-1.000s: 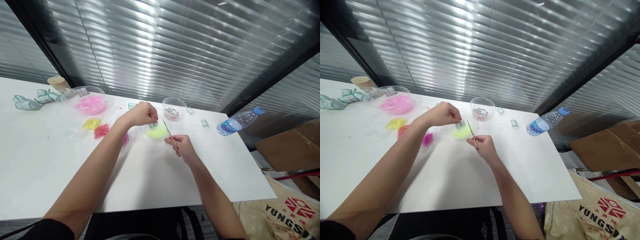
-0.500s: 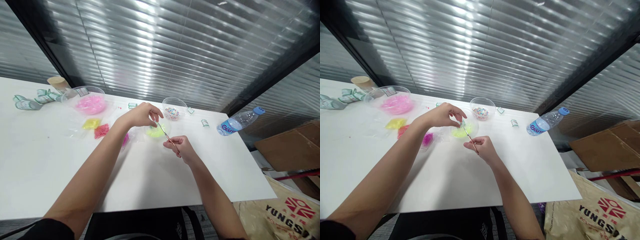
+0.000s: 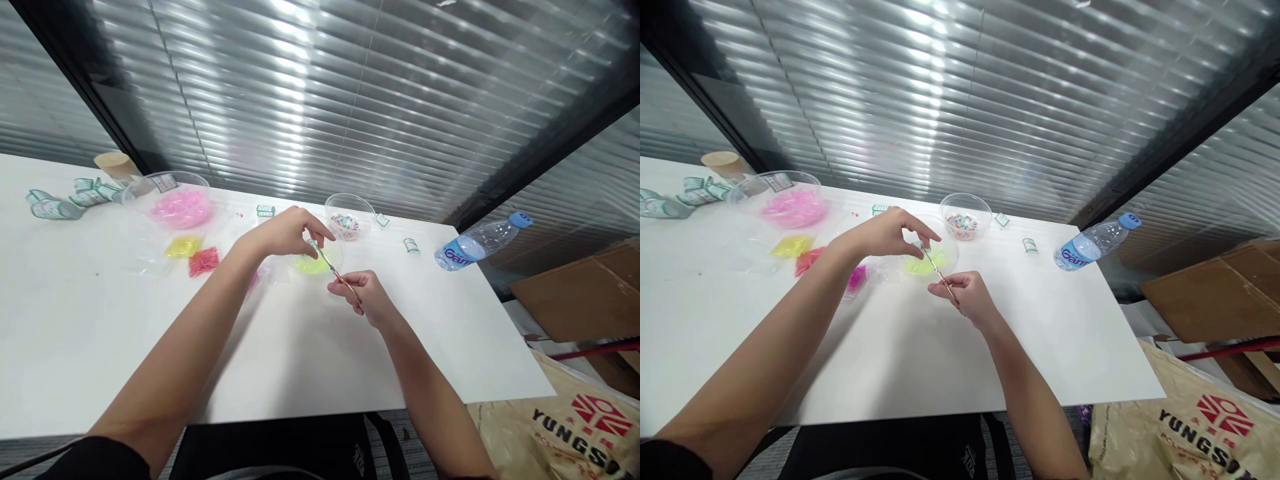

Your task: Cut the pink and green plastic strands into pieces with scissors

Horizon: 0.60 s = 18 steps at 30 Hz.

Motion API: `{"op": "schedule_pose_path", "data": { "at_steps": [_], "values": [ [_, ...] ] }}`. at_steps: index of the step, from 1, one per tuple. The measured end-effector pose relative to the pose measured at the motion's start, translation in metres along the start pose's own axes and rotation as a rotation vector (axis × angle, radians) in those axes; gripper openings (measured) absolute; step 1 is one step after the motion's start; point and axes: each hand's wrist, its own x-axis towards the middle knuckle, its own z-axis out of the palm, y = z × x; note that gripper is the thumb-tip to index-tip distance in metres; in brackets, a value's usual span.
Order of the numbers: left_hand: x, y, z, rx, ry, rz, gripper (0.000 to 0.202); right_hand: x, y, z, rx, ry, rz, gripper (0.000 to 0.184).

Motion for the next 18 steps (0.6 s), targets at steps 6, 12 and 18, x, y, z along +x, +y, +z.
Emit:
{"op": "schedule_pose_path", "data": {
  "at_steps": [6, 12, 18],
  "values": [
    [0.0011, 0.0076, 0.0009, -0.021, -0.022, -0.033, 0.033, -0.0005, -0.0008, -0.0006, 0.021, -0.015, -0.007, 0.034],
    [0.0013, 0.0105, 0.0010, -0.028, -0.022, -0.045, 0.034, 0.0000, -0.0006, -0.0003, 0.021, -0.004, -0.002, 0.034],
    [0.0028, 0.0089, 0.0019, 0.014, -0.032, -0.051, 0.032, -0.0001, -0.0004, 0.0011, -0.025, 0.005, 0.005, 0.035]
  ]
}}
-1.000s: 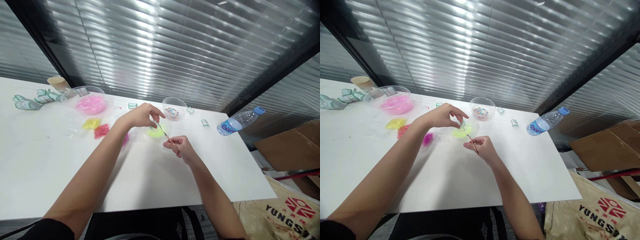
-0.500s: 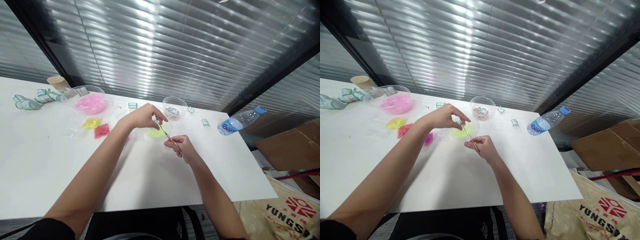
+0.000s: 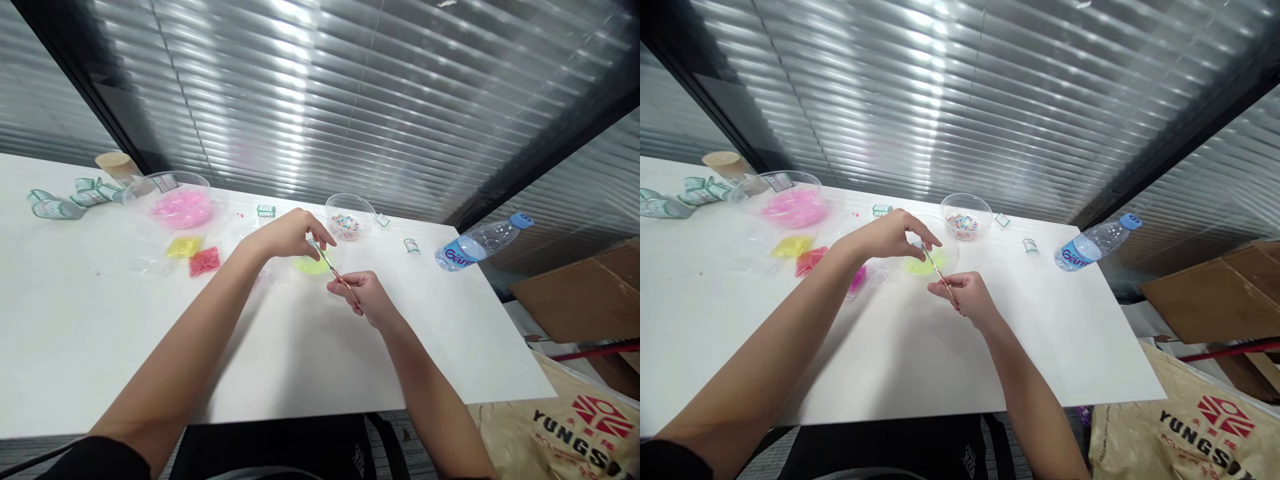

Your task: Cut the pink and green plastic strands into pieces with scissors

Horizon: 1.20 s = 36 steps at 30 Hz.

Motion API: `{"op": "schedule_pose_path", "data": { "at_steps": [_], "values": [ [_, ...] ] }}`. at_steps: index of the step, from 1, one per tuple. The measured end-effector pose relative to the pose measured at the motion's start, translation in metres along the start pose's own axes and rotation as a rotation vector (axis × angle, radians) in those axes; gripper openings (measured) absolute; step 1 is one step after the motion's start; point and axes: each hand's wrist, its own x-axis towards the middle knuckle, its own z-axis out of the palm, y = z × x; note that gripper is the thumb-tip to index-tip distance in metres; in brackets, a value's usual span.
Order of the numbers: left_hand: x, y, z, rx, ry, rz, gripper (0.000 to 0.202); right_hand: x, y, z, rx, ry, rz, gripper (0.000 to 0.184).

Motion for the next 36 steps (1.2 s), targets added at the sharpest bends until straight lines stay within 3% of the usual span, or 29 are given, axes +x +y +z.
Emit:
{"op": "schedule_pose_path", "data": {
  "at_steps": [8, 14, 22, 28, 36],
  "values": [
    [0.002, -0.002, 0.002, 0.155, -0.037, -0.059, 0.027, 0.002, 0.001, 0.000, -0.048, 0.019, 0.013, 0.039],
    [0.007, -0.013, 0.013, 0.369, -0.047, -0.126, 0.033, 0.001, 0.000, -0.005, -0.146, 0.112, 0.004, 0.041],
    [0.014, -0.014, 0.031, 0.405, -0.246, -0.257, 0.041, 0.001, 0.000, -0.008, -0.199, 0.231, -0.031, 0.041],
    [0.017, -0.005, 0.038, 0.428, -0.290, -0.225, 0.048, 0.004, 0.002, -0.007, -0.185, 0.238, -0.020, 0.040],
    [0.021, -0.010, 0.046, 0.436, -0.305, -0.176, 0.034, 0.007, 0.005, -0.008, -0.188, 0.259, -0.007, 0.043]
  ]
}}
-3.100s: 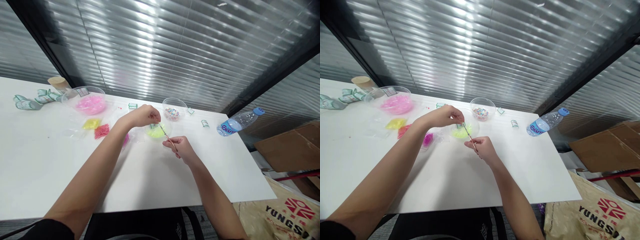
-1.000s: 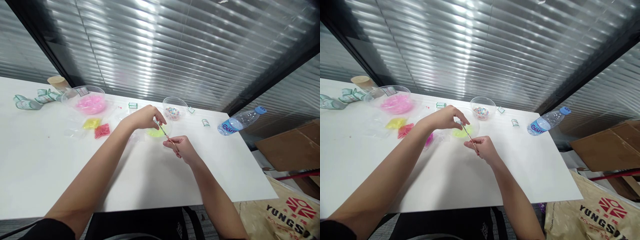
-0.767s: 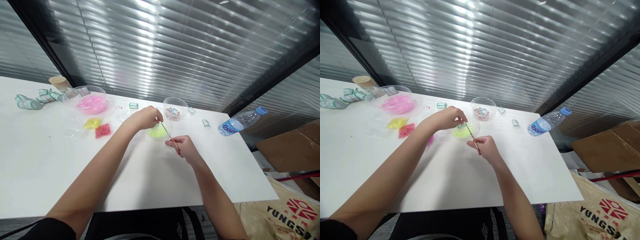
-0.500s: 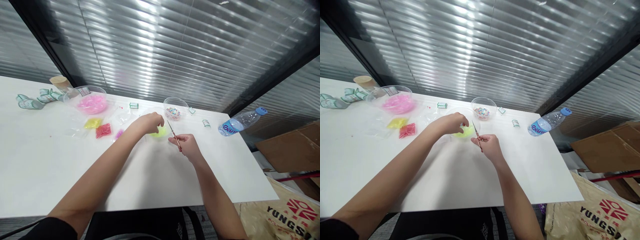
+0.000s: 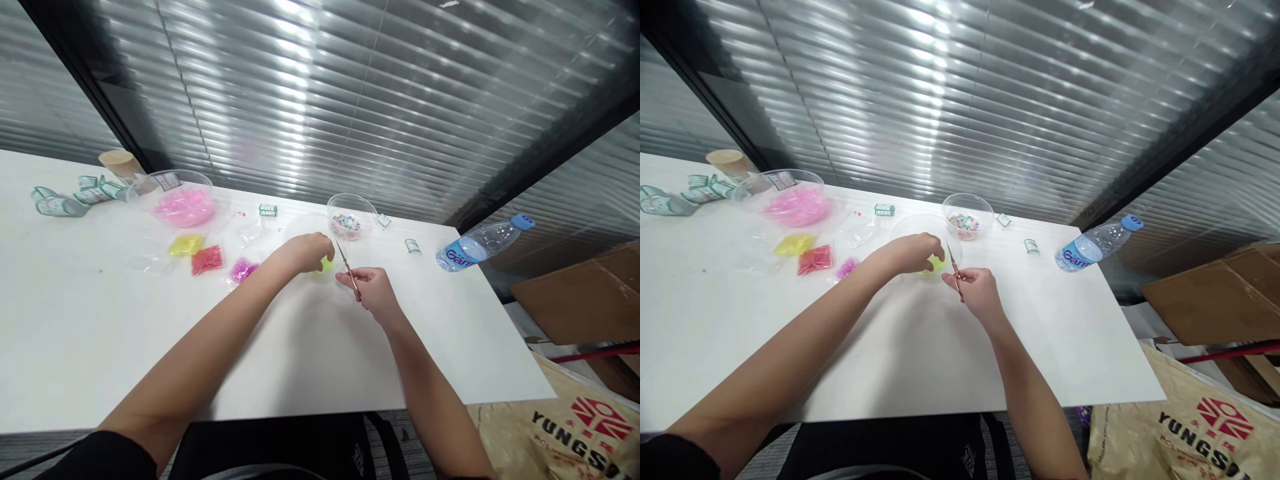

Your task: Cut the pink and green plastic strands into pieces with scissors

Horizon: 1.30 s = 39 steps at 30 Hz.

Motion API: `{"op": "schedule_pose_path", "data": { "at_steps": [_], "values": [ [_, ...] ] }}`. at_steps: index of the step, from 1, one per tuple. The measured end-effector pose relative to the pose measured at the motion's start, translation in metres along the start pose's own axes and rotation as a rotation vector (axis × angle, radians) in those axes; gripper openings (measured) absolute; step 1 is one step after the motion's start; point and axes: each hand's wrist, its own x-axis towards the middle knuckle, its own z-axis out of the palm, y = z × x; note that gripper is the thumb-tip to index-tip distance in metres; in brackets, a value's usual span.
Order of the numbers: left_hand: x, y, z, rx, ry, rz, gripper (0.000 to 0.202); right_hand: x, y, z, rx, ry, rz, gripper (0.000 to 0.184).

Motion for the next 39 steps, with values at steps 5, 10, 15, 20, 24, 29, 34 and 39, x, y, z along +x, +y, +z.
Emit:
{"op": "schedule_pose_path", "data": {
  "at_steps": [5, 10, 15, 20, 24, 29, 34, 39],
  "values": [
    [0.002, -0.003, 0.002, -0.004, 0.015, -0.004, 0.023, -0.001, 0.000, 0.001, 0.009, -0.008, -0.011, 0.043],
    [0.003, -0.009, 0.004, -0.034, 0.052, -0.012, 0.019, -0.001, -0.002, 0.001, 0.019, -0.021, -0.012, 0.042],
    [-0.004, -0.015, -0.004, -0.137, 0.139, -0.006, 0.019, -0.002, -0.002, 0.000, 0.029, -0.020, -0.016, 0.042],
    [-0.020, -0.018, -0.022, -0.259, 0.246, 0.026, 0.021, -0.003, -0.003, 0.000, 0.056, -0.034, -0.027, 0.042],
    [-0.028, -0.022, -0.030, -0.449, 0.271, -0.009, 0.018, -0.005, -0.005, 0.000, 0.090, -0.065, -0.059, 0.042],
    [-0.028, -0.026, -0.029, -0.545, 0.307, -0.032, 0.017, -0.006, -0.005, 0.003, 0.119, -0.098, -0.083, 0.041],
    [-0.026, -0.029, -0.028, -0.595, 0.315, -0.009, 0.015, -0.007, -0.006, 0.003, 0.142, -0.133, -0.102, 0.039],
    [-0.027, -0.033, -0.028, -0.569, 0.348, 0.037, 0.013, -0.010, -0.008, 0.002, 0.174, -0.156, -0.102, 0.037]
  ]
}}
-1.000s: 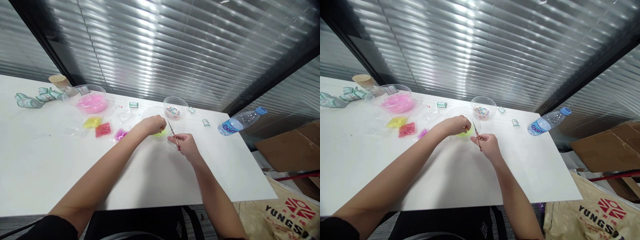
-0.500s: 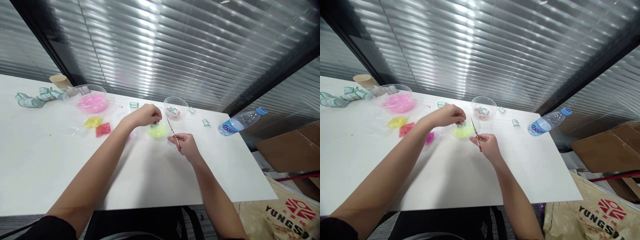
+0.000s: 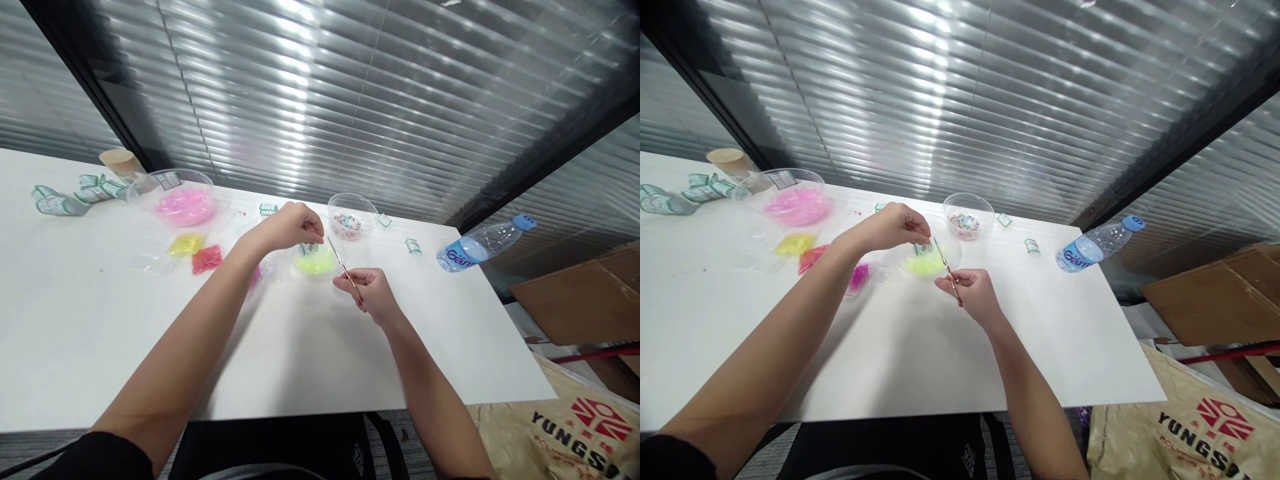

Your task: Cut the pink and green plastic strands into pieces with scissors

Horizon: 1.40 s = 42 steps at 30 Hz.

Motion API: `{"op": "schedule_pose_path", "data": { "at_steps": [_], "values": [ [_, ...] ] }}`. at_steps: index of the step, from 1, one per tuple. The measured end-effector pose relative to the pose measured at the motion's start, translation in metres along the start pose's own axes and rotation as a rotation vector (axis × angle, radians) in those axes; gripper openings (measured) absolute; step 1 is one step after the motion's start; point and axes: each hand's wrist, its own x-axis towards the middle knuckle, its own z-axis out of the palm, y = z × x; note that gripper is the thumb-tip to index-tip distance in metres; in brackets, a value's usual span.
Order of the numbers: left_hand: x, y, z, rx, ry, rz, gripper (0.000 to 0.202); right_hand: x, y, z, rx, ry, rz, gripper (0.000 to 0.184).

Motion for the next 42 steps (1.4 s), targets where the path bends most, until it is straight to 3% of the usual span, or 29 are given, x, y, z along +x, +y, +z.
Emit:
{"op": "schedule_pose_path", "data": {
  "at_steps": [18, 42],
  "values": [
    [-0.0012, 0.0029, -0.0005, 0.035, -0.045, 0.088, 0.020, 0.0012, 0.0045, -0.0012, 0.026, -0.030, 0.011, 0.038],
    [-0.0004, 0.0056, 0.0032, 0.070, -0.069, 0.074, 0.020, 0.0000, 0.0001, -0.0021, -0.040, -0.009, 0.001, 0.040]
  ]
}}
